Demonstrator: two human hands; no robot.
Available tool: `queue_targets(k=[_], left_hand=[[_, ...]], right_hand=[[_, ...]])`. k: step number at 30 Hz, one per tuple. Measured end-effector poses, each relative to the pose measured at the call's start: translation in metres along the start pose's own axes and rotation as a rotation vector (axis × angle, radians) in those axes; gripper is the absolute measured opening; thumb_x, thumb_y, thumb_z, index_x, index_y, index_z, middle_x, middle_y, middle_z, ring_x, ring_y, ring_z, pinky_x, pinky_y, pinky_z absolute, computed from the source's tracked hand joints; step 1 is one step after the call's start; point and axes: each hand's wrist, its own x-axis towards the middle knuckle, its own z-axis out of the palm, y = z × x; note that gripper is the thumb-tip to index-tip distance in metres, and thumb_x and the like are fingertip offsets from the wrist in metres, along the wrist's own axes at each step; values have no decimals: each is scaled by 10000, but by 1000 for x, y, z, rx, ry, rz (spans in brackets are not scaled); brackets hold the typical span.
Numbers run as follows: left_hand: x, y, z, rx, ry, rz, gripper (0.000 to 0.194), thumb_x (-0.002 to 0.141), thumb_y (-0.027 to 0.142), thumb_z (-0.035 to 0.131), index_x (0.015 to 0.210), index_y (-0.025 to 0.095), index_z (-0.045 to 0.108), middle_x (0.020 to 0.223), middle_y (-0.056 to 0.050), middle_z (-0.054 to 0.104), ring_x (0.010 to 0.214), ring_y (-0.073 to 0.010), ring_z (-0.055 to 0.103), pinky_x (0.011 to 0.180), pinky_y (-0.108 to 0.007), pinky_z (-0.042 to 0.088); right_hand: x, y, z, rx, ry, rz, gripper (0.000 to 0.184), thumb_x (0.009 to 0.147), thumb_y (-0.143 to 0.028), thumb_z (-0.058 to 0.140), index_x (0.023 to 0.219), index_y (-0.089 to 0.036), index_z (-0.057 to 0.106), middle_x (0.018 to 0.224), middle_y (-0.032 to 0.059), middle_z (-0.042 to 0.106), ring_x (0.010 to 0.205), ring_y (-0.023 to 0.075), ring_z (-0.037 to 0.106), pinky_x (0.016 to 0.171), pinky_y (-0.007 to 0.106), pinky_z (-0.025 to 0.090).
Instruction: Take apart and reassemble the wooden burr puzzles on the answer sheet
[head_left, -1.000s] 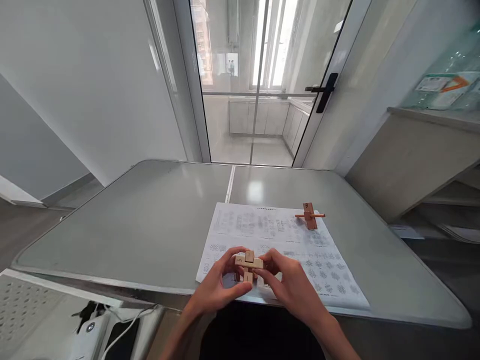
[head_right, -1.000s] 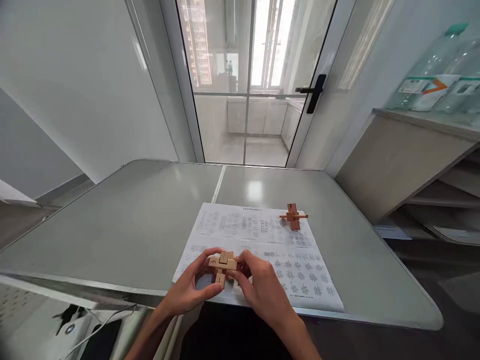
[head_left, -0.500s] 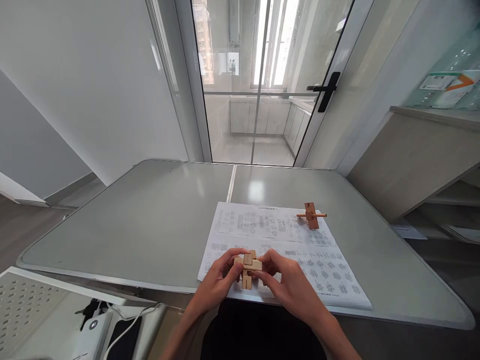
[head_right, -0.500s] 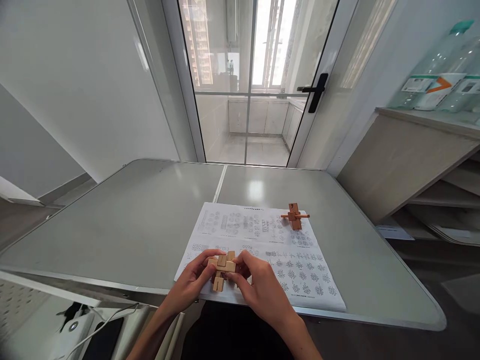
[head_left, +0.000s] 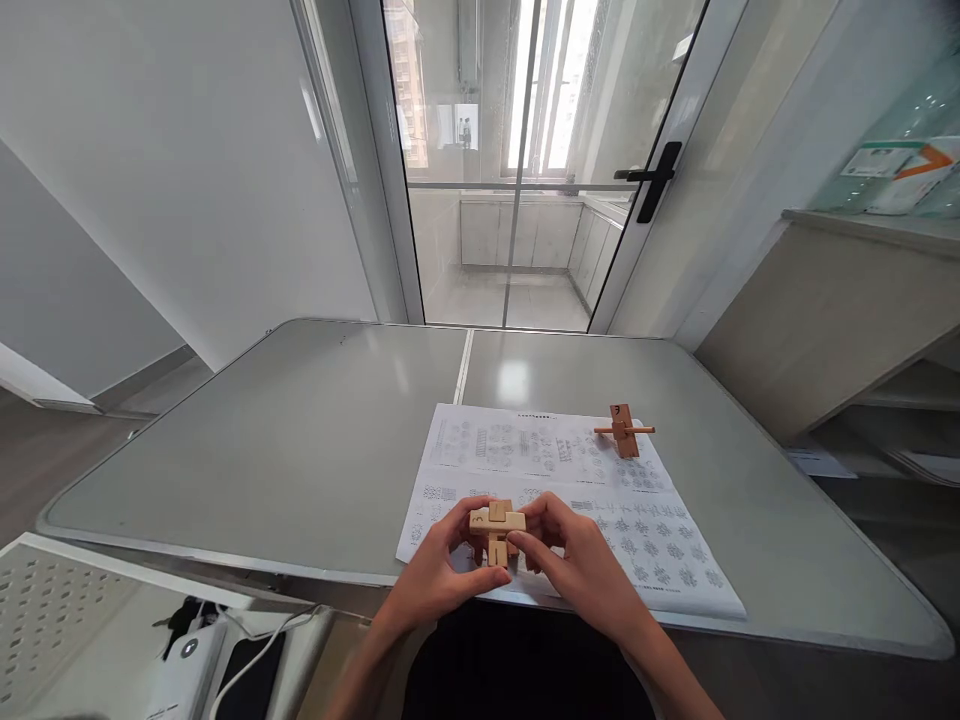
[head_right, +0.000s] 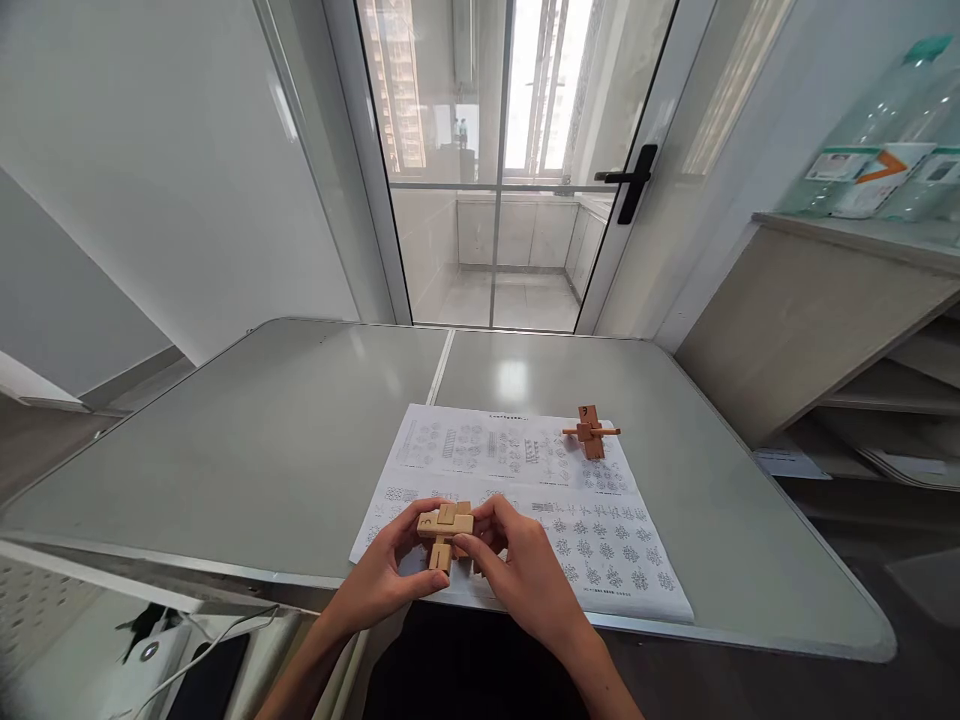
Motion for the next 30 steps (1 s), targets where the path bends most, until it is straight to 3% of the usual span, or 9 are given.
queue_targets(k=[19,26,30], left_hand=[[1,-3,-2,34,35,17,622,786,387,832,1326,219,575,1168,-65,693,1079,-266,632,968,-382,506],[-1,-2,0,19,74,6,605,792,380,821,1320,218,574,1193,-72,694,1091,-270,640,965,-374,513],[-1,-6,3,-55,148,-3,639,800,426,830,1333,211,551,1272,-100,673,1179,-296,624,1018,-399,503]], right_hand=[[-1,2,6,3,20,-25,306,995,-527,615,919,-230,595,778,9,706,677,175,621,623,286,448],[3,2,7,47,7,-2,304,979,-520,643,921,-223,618,785,9,713,697,175,651,654,290,482],[7,8,-1,32,20,-12,286,962,-501,671,1025,-224,639,868,22,728,769,189,684,725,317,540]])
